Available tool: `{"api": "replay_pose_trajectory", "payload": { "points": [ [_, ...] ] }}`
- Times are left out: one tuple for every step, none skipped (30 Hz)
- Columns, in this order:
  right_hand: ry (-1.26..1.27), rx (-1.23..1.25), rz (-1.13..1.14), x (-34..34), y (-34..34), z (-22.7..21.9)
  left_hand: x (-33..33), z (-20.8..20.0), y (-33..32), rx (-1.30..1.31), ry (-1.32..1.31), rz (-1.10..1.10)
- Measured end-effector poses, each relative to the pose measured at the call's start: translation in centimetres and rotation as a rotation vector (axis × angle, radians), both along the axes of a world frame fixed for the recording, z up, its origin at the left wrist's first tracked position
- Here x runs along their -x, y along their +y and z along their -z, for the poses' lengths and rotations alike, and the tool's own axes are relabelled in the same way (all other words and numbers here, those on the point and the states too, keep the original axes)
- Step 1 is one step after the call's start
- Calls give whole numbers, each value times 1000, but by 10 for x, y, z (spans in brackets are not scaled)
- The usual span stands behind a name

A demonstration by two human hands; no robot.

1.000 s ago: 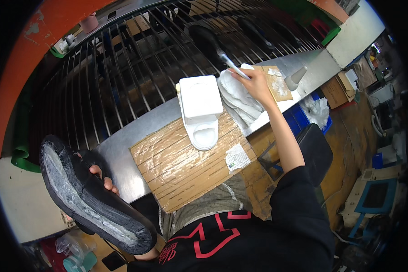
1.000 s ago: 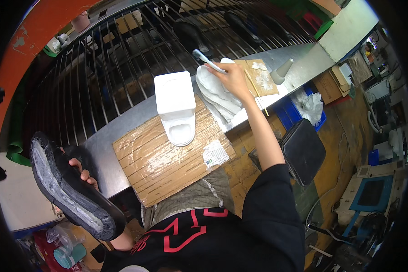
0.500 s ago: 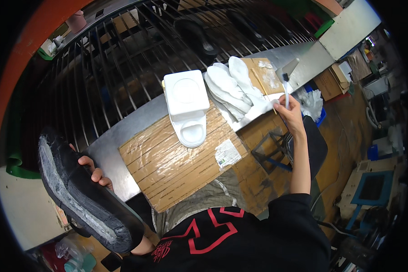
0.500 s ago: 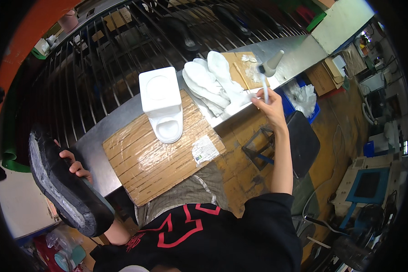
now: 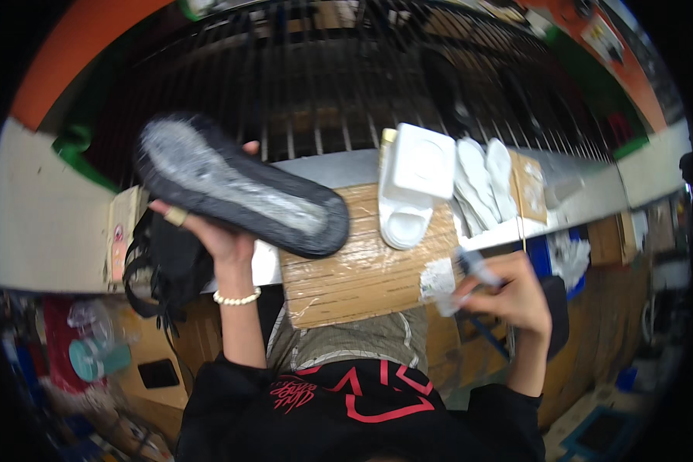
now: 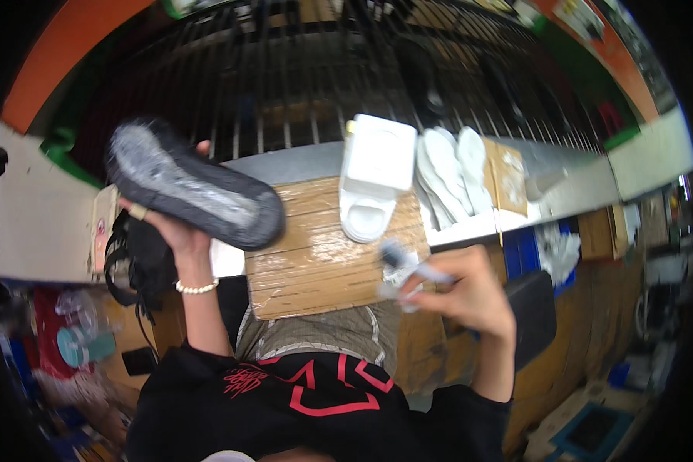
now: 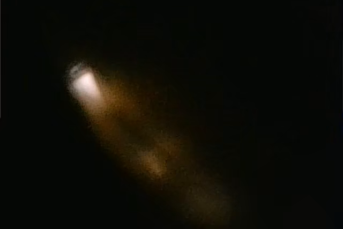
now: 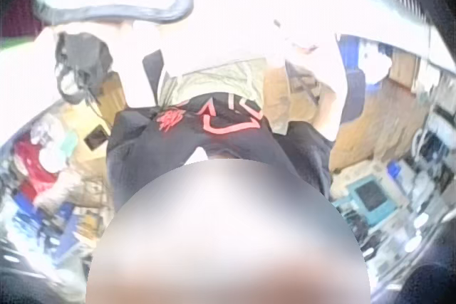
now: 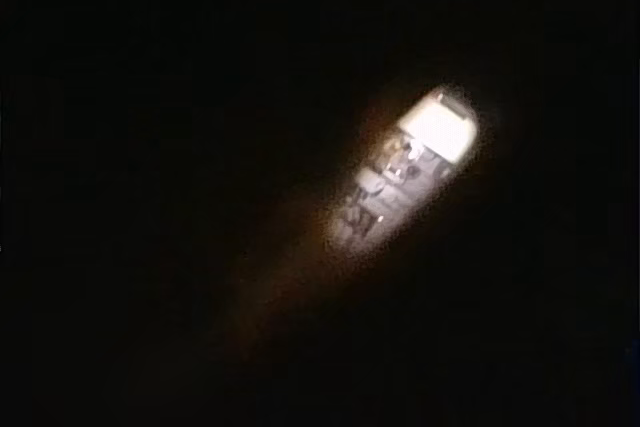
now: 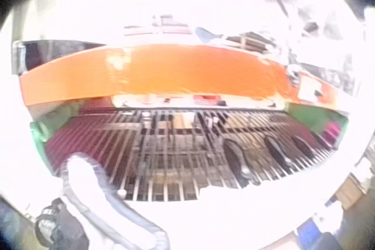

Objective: The person uses a brush to apply a white cleaning substance to the sole and sides of a black shoe, repeatedly rotating the shoe to cover different areas. The person also wipes the shoe with a white cloth during the process.

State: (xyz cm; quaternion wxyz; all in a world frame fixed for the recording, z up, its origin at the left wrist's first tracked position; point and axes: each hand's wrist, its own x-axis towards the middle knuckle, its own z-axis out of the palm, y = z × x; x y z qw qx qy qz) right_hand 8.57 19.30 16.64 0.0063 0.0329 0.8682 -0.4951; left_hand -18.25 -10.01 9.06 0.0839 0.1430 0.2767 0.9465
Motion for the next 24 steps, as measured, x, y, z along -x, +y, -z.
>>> {"api": "replay_pose_trajectory", "payload": {
  "points": [
    [-16, 96, -103, 20, -20, -2, 2, -1, 2, -4, 11, 2],
    [-52, 186, -202, 37, -39, -3, 5, -2, 4, -19, 6, 31],
    [-18, 214, -241, 53, -58, -4, 9, -4, 1, -64, -1, 123],
    [22, 252, -283, 68, -74, -5, 11, -5, -2, -109, -9, 217],
    [-4, 284, -280, 80, -85, -13, 13, -7, -4, -108, -7, 257],
    [39, 315, -271, 91, -95, -19, 14, -8, -9, -45, 25, 284],
    [83, 344, -267, 101, -105, -26, 13, -9, -10, -27, -12, 234],
    [167, 363, -299, 114, -114, -30, 13, -10, -13, -35, 2, 245],
    [245, 407, -310, 126, -123, -34, 12, -11, -16, -28, 40, 265],
    [254, 422, -319, 134, -127, -40, 9, -12, -17, -10, 5, 233],
    [333, 350, -308, 143, -130, -46, 7, -12, -18, 22, -8, 212],
    [438, 280, -284, 151, -132, -50, 3, -12, -19, 89, -55, 181],
    [498, 286, -284, 162, -134, -53, -3, -12, -21, 159, 15, 112],
    [500, 277, -254, 167, -136, -57, -9, -12, -23, 130, 4, 144],
    [557, 266, -210, 173, -137, -59, -16, -12, -25, 164, 14, 122],
    [570, 238, -144, 175, -136, -63, -20, -12, -26, 193, 21, 109],
    [581, 226, -91, 176, -136, -66, -27, -12, -28, 225, 33, 90],
    [596, 199, -78, 180, -135, -69, -31, -12, -29, 247, 39, 85],
    [638, 180, -77, 182, -134, -71, -35, -12, -29, 261, 41, 89],
    [680, 162, -76, 184, -133, -73, -37, -13, -29, 269, 42, 92],
    [669, 179, -66, 184, -132, -75, -39, -13, -29, 281, 48, 100],
    [658, 197, -57, 184, -130, -77, -42, -13, -28, 285, 53, 110],
    [654, 197, -51, 185, -128, -78, -42, -14, -27, 281, 54, 129],
    [673, 183, -55, 186, -127, -79, -43, -14, -26, 287, 61, 142]
  ]
}}
